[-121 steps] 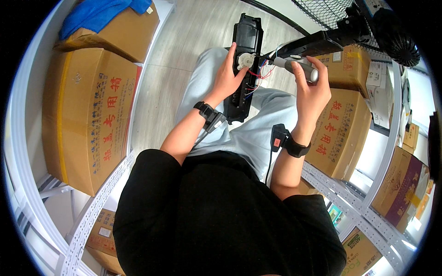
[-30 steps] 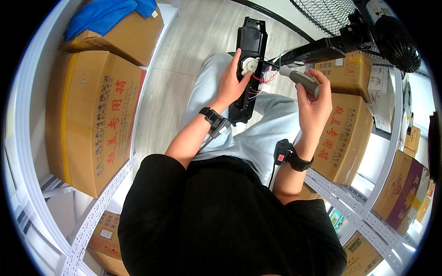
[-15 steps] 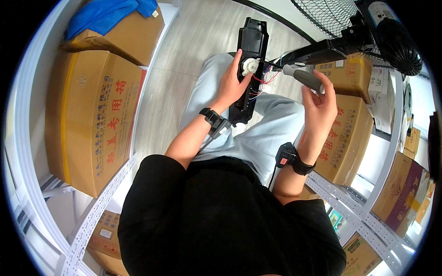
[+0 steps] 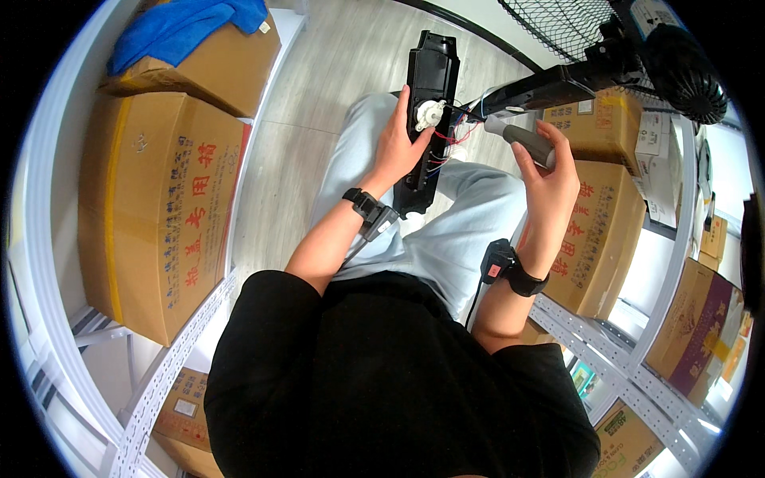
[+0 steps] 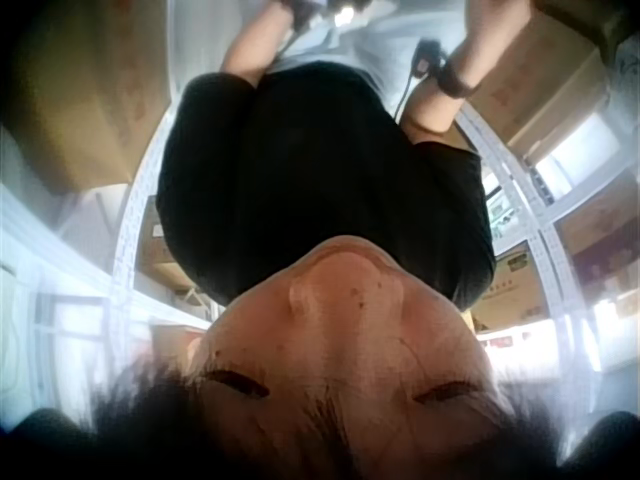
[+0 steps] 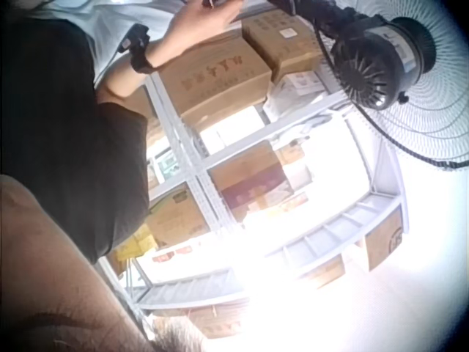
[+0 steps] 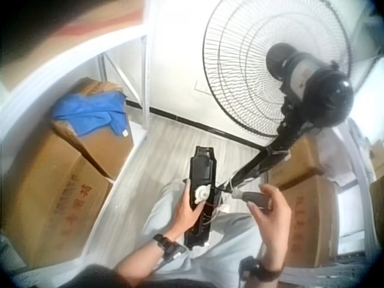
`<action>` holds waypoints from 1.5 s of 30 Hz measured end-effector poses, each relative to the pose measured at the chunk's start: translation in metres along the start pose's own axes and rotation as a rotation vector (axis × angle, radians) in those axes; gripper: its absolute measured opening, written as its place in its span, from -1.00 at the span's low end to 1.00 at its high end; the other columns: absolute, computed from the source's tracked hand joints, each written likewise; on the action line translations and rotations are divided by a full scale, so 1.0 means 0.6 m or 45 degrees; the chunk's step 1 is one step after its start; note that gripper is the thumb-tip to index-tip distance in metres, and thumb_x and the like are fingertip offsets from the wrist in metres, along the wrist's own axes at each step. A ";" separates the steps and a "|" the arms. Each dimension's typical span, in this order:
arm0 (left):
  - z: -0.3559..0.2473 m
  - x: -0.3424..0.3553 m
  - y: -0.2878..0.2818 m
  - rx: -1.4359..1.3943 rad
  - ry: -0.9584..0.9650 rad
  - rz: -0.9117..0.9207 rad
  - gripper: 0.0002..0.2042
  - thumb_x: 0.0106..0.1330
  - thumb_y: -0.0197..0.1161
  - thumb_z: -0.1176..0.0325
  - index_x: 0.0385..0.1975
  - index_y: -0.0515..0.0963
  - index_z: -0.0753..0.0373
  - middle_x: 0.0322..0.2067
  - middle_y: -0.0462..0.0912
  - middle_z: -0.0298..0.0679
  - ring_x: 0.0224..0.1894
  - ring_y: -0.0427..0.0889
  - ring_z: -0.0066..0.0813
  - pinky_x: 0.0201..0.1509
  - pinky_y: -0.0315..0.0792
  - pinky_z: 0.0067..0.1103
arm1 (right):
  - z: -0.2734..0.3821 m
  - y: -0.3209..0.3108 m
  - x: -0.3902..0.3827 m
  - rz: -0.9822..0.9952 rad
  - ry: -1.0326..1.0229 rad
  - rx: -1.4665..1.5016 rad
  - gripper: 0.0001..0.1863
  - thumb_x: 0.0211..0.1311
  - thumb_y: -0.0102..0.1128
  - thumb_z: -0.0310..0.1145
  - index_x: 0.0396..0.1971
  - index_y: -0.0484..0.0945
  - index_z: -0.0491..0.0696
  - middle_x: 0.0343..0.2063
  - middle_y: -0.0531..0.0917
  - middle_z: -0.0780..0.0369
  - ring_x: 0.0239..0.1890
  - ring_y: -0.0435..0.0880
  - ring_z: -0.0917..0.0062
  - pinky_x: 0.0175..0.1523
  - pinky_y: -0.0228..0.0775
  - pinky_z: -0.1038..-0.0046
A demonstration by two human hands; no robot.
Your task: The person sits on the floor and uses a screwdriver to connect wires inside the base of a standing fan. They then close the fan's base cover and adjust the fan's position.
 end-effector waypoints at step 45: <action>0.005 0.001 0.002 -0.026 -0.048 0.030 -0.16 0.27 0.29 0.41 0.49 -0.09 0.28 0.35 0.25 0.21 0.34 0.34 0.15 0.32 0.36 -0.25 | 0.034 0.004 -0.053 0.142 0.127 0.158 -0.63 0.15 0.49 -0.36 -0.07 0.61 -0.10 -0.28 0.73 0.16 -0.25 0.75 0.56 -0.14 0.59 0.53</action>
Point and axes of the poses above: each hand's wrist, its own x-axis towards the middle knuckle, its own y-axis out of the palm, z = x × y, the point moved 3 cm from there along x, towards the middle knuckle
